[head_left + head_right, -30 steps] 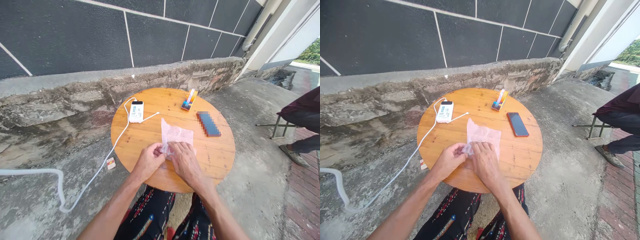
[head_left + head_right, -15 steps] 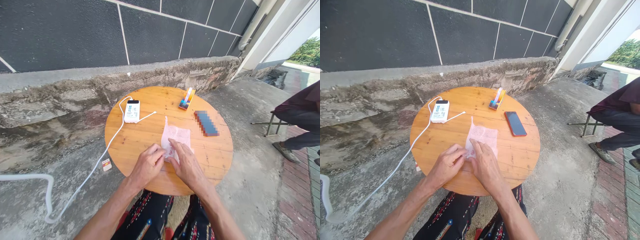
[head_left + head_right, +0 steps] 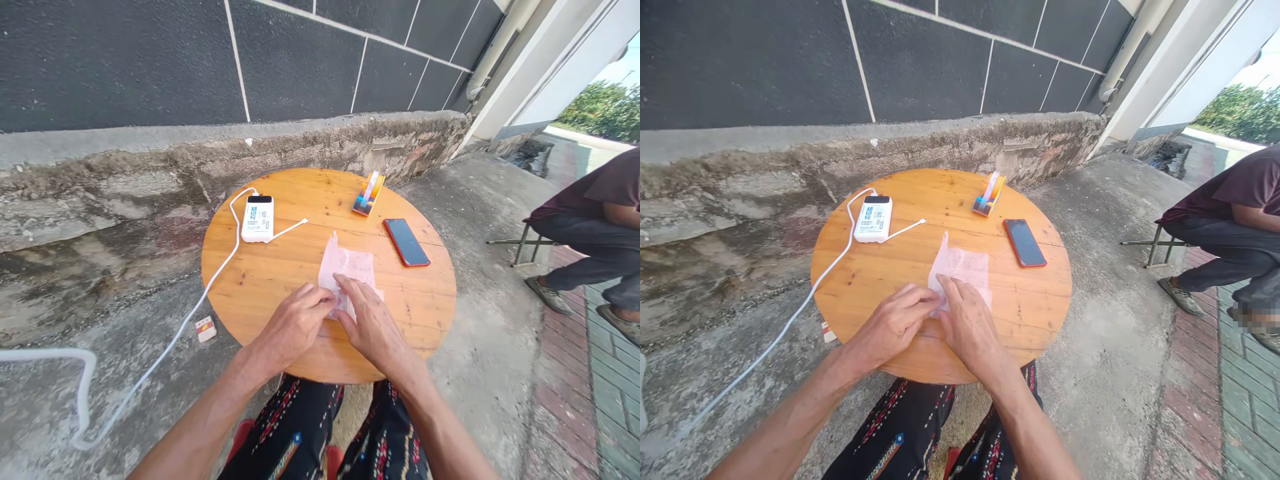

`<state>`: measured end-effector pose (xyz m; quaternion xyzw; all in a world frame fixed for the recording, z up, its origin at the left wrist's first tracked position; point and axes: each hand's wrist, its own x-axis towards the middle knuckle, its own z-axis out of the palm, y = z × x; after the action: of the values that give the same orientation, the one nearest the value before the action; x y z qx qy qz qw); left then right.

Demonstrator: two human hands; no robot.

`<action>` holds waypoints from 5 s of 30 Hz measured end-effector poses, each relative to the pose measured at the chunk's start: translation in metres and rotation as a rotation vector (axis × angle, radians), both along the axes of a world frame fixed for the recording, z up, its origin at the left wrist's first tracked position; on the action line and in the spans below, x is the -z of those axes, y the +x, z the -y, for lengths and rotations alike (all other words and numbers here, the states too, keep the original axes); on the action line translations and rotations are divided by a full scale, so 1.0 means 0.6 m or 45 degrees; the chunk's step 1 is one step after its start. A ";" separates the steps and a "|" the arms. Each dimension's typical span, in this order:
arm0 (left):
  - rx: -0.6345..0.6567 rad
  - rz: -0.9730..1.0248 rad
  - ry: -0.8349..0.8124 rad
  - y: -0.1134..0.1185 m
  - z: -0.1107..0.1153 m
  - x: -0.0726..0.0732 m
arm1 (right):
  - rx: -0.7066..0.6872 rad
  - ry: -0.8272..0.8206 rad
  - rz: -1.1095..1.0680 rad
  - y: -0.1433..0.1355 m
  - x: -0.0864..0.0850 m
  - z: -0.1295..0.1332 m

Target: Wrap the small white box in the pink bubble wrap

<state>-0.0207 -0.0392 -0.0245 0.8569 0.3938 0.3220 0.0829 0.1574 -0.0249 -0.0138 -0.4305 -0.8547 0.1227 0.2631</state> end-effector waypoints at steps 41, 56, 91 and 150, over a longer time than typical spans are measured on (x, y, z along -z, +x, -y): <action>0.077 -0.707 -0.180 0.027 -0.014 -0.067 | 0.559 -1.254 -0.457 0.096 0.003 0.021; 0.066 -0.772 -0.123 0.031 -0.015 -0.065 | 0.581 -0.966 -0.847 0.071 0.045 0.043; 0.082 -0.714 -0.129 0.027 -0.017 -0.061 | 0.644 -0.474 -0.350 0.046 0.029 -0.009; 0.048 0.392 -0.106 -0.004 -0.008 0.015 | 0.416 -0.104 -0.570 -0.015 0.039 0.055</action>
<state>-0.0229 -0.0343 -0.0336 0.8007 0.3732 0.4312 0.1837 0.1484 -0.0580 -0.0373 -0.5350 -0.6888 0.2050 0.4442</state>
